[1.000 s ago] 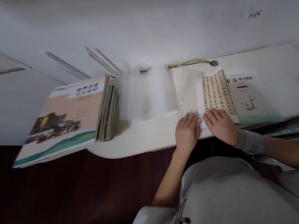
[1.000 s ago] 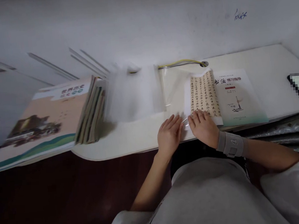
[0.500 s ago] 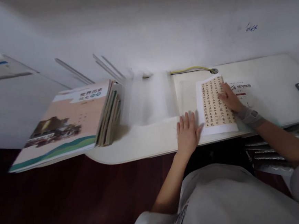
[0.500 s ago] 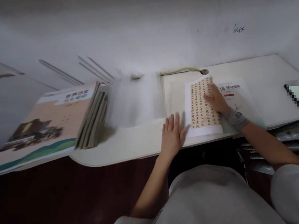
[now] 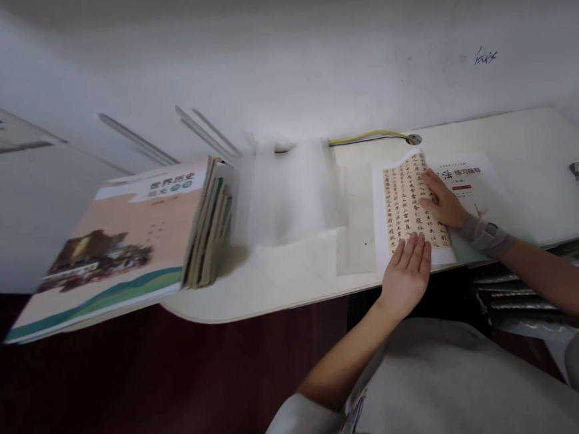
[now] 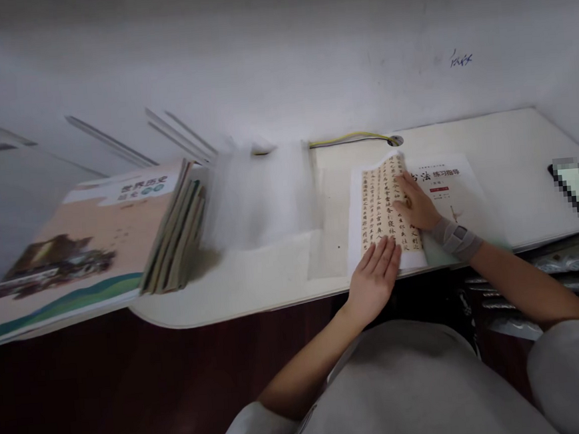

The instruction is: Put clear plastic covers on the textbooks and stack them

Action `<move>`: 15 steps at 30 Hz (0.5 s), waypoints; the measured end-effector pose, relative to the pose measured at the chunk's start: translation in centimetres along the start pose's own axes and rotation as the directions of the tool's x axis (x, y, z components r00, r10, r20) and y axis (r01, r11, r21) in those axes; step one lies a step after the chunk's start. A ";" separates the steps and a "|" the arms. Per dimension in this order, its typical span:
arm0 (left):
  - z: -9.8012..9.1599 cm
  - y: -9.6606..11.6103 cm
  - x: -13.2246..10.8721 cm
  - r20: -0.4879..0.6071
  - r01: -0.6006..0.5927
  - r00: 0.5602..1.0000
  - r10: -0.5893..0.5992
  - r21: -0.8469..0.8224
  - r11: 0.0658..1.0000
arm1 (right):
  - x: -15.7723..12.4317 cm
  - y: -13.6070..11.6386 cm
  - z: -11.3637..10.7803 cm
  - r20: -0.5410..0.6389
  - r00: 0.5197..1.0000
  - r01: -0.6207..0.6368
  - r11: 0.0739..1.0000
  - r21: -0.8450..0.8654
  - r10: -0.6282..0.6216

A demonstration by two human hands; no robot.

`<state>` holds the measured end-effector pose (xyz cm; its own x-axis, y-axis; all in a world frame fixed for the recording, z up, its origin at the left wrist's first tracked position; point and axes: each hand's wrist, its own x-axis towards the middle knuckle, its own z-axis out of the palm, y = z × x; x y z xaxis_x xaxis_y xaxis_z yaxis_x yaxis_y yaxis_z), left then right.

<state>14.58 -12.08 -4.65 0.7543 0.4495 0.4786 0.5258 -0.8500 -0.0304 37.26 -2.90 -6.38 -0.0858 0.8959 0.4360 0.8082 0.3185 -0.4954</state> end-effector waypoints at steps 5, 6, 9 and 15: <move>-0.2 -0.2 -0.9 -0.031 0.032 0.999 -0.031 0.022 0.999 | -0.3 -0.7 -0.4 0.097 0.993 0.064 0.997 -0.031 -0.061; -0.1 0.1 -0.9 -0.027 0.040 0.999 -0.039 0.019 0.999 | -0.4 -0.8 -0.5 0.109 0.992 0.076 0.996 -0.040 -0.071; 0.2 1.3 -0.7 0.003 0.022 1.000 -0.022 0.014 1.000 | -1.4 -0.8 -1.4 0.147 0.982 0.127 0.989 -0.073 -0.115; 0.5 3.4 0.0 0.051 -0.010 0.999 0.011 -0.018 1.000 | -2.3 0.7 -3.8 0.164 0.986 0.011 1.000 0.020 -0.014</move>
<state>16.58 -14.82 -5.22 0.7790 0.4535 0.4330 0.5111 -0.8593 -0.0194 40.29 -5.91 -4.88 -0.1917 0.9300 0.3135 0.7952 0.3344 -0.5058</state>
